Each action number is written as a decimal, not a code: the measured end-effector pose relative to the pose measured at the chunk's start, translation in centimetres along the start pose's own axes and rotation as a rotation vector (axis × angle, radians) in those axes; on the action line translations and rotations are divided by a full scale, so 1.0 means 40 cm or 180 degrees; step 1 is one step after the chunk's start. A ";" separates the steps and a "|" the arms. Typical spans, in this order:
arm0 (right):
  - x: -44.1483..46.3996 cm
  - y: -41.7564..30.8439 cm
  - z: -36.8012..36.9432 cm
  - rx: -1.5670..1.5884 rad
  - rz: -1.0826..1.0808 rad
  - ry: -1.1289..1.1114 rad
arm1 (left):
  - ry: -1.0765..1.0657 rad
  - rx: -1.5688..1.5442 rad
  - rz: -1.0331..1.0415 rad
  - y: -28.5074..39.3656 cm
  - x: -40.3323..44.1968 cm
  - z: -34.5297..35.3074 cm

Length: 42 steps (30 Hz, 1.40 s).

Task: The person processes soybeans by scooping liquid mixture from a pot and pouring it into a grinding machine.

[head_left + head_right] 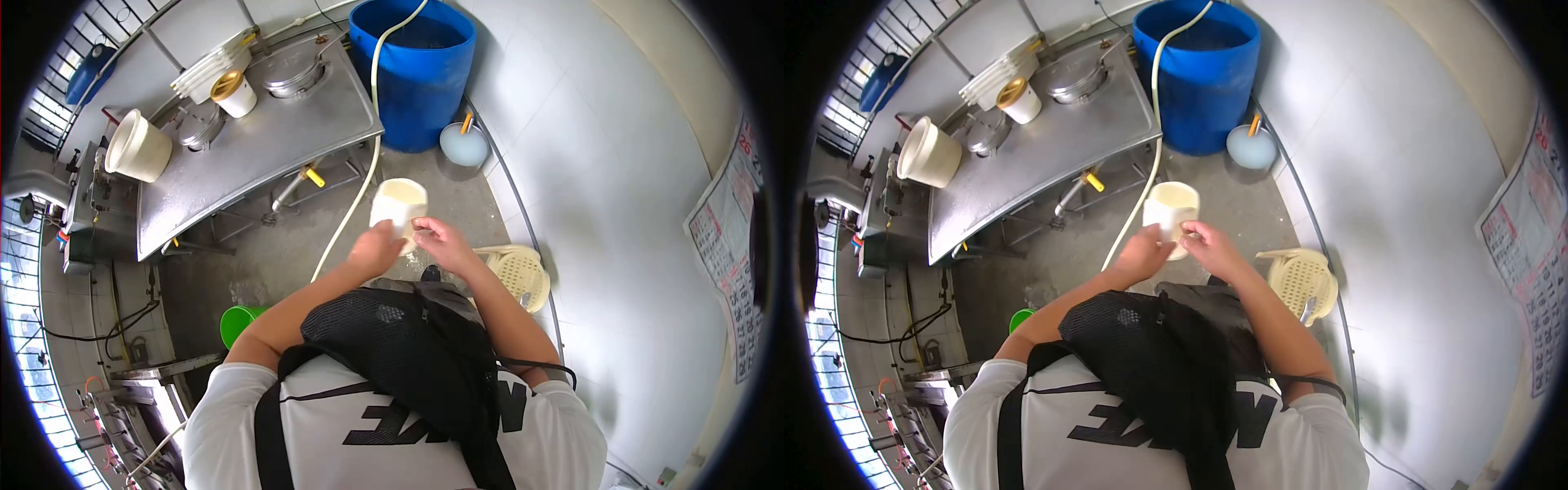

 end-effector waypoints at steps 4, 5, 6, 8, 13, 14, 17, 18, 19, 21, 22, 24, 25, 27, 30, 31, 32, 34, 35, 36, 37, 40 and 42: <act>0.145 0.036 -0.151 -0.0181 -0.0149 0.0101 | 0.0673 0.0143 -0.0725 -0.107 0.069 -0.134; 0.172 0.053 -0.206 -0.0359 0.0020 0.0158 | 0.0829 0.0104 -0.0760 -0.149 0.086 -0.163; 0.204 0.069 -0.259 -0.0535 0.0180 0.0221 | 0.1066 0.0145 -0.0871 -0.184 0.097 -0.204; 0.257 0.105 -0.353 -0.0866 0.0430 0.0253 | 0.1559 0.0364 -0.0877 -0.255 0.112 -0.295; 0.420 0.278 -0.525 -0.2394 0.0224 0.0124 | 0.2784 -0.0028 -0.0987 -0.303 0.145 -0.559; 0.440 0.317 -0.538 -0.2882 0.0179 -0.0072 | 0.2887 0.0158 -0.1034 -0.339 0.162 -0.602; 0.522 0.666 -0.630 -0.3893 -0.0007 -0.0855 | 0.3059 0.0671 -0.1328 -0.402 0.231 -0.705; 0.514 0.676 -0.667 -0.3910 0.0379 -0.0789 | 0.3155 0.0656 -0.1300 -0.429 0.255 -0.729; 0.525 0.672 -0.686 -0.3935 0.0696 -0.0754 | 0.3146 0.0614 -0.1489 -0.459 0.284 -0.741; 0.553 0.704 -0.706 -0.4120 0.1406 -0.1371 | 0.3203 0.0739 -0.1836 -0.527 0.332 -0.775; 0.568 0.670 -0.720 -0.3673 0.1635 -0.1083 | 0.3179 0.0892 -0.1978 -0.565 0.354 -0.782; 0.631 0.645 -0.690 -0.4297 -0.0502 -0.2232 | 0.3272 0.0930 -0.2154 -0.616 0.387 -0.783; 0.663 0.620 -0.698 -0.3855 -0.1145 -0.2149 | 0.3432 0.1139 -0.2098 -0.650 0.402 -0.778; 0.723 0.484 -0.716 -0.3111 0.1082 -0.0897 | 0.3547 0.1197 -0.2149 -0.668 0.405 -0.775; 0.831 0.400 -0.675 -0.2964 0.1206 -0.0755 | 0.4168 0.1249 -0.2016 -0.588 0.384 -0.783; 0.876 0.396 -0.667 -0.2963 0.1081 -0.0942 | 0.4042 0.1171 -0.2285 -0.559 0.366 -0.774; 0.931 0.399 -0.647 -0.3016 0.0967 -0.1081 | 0.3930 0.1094 -0.2575 -0.526 0.339 -0.760; 1.054 0.484 -0.602 -0.3855 0.0577 -0.1648 | 0.3859 0.0565 -0.2784 -0.465 0.271 -0.701; 1.122 0.510 -0.564 -0.3887 0.0315 -0.1920 | 0.3956 0.0683 -0.2707 -0.464 0.217 -0.634; 1.173 0.499 -0.519 -0.3935 0.0137 -0.2154 | 0.3817 0.1054 -0.2786 -0.430 0.161 -0.578; 1.211 0.498 -0.462 -0.3505 0.0234 -0.2364 | 0.3587 0.1543 -0.2860 -0.379 0.101 -0.502; 1.253 0.439 -0.235 -0.3288 0.0033 -0.2776 | 0.2883 0.1791 -0.3541 -0.206 -0.087 -0.333; 1.141 0.211 -0.014 -0.3303 0.0223 -0.3429 | 0.3042 0.1183 -0.4263 -0.179 -0.264 -0.187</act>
Point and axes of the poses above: each hand's wrist, its own x-axis towards the middle knuckle, its own z-axis out of the palm, y = z × x, the point moved 9 cm from there along x, towards the middle knuckle, and after that the axes turned 15 degrees about y, right-handed, at the moved point
